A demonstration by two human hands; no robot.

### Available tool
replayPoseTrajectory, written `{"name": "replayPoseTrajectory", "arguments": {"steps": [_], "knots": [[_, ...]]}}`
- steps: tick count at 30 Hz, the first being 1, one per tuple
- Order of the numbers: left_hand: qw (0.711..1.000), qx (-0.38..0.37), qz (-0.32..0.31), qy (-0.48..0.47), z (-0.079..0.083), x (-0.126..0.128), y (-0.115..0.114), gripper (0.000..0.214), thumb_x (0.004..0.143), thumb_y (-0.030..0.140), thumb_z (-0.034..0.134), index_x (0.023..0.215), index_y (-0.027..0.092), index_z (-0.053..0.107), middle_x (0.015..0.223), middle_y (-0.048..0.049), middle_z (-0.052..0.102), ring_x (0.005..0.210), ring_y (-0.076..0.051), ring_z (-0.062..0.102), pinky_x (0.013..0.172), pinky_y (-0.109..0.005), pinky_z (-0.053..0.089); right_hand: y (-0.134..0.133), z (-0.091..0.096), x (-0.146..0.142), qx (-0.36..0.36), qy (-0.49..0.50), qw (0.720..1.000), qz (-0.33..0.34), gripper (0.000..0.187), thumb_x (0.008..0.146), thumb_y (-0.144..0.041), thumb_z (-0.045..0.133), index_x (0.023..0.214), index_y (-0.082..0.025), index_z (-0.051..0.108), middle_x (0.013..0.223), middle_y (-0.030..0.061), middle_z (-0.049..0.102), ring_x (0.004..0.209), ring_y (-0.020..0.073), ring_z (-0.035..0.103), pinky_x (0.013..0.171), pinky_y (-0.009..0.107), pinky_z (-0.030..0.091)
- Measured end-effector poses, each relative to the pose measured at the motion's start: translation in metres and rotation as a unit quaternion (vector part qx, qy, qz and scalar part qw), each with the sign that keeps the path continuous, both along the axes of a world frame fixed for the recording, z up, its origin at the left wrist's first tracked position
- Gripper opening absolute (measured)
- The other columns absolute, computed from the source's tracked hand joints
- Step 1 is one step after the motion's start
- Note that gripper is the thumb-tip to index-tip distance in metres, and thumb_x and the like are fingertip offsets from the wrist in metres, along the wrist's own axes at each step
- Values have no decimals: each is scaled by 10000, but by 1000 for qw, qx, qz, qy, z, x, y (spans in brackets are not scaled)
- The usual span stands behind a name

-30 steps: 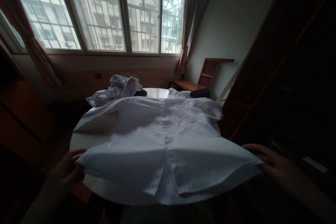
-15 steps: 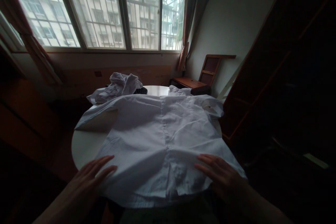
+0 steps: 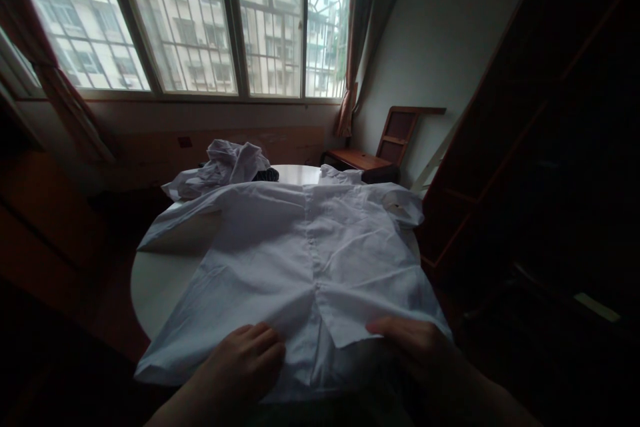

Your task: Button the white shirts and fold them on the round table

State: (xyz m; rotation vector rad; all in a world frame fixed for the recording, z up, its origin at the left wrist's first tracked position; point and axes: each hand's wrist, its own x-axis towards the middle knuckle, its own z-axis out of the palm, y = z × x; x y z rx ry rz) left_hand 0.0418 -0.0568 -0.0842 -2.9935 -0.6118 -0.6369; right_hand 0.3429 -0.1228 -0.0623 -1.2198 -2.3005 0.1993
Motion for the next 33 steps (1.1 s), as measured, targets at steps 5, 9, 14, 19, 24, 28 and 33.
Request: {"name": "replayPoseTrajectory", "arguments": {"steps": [5,9,14,19,24,28,33], "knots": [[995,-86,2,-52,14,4,-12,187,843,117,349,795,173,521,668,-21,553,559,-95,494,494,-196,392,-6,20,-6,-18,59,994,-94,311,894,-290,361,1036,-227,630,817,46,690,747,165,649,653,230,503],[983,-169,-70,12,35,8,-19,110,853,223,446,855,208,554,749,-4,614,659,-94,557,575,-174,445,-10,34,-15,-46,51,997,33,325,892,-332,370,1051,-204,623,927,80,675,869,167,629,746,245,494],[987,-157,13,-10,42,-20,-1,201,841,300,468,1005,238,566,968,-37,636,877,-132,592,751,-207,483,-6,37,3,-101,38,993,53,342,829,-425,480,1030,-193,630,956,91,668,895,180,622,780,263,488],[942,-122,294,-106,17,-86,37,374,774,486,474,1028,230,572,1067,-77,619,957,-214,592,837,-328,478,15,23,69,-106,101,952,-270,353,793,-473,465,902,-195,653,911,64,683,828,218,640,728,310,511],[865,-222,428,-142,-4,-123,59,475,701,568,471,970,193,584,1006,-107,637,874,-251,623,747,-362,508,33,-16,118,-190,181,894,-364,423,662,-576,540,803,-190,640,852,61,694,845,269,636,760,386,508],[825,-323,407,-222,2,-117,69,554,632,588,539,1015,189,570,991,-110,646,851,-248,632,710,-344,516,40,-40,121,-281,379,824,-315,404,649,-547,577,793,-174,630,848,74,699,876,275,634,788,396,504],[771,-427,383,-276,16,-112,88,615,604,563,603,1062,156,551,934,-115,665,844,-252,631,667,-329,512,41,-33,107,-364,520,729,-256,286,747,-423,540,851,-173,629,901,92,695,876,262,642,800,386,506]]}}
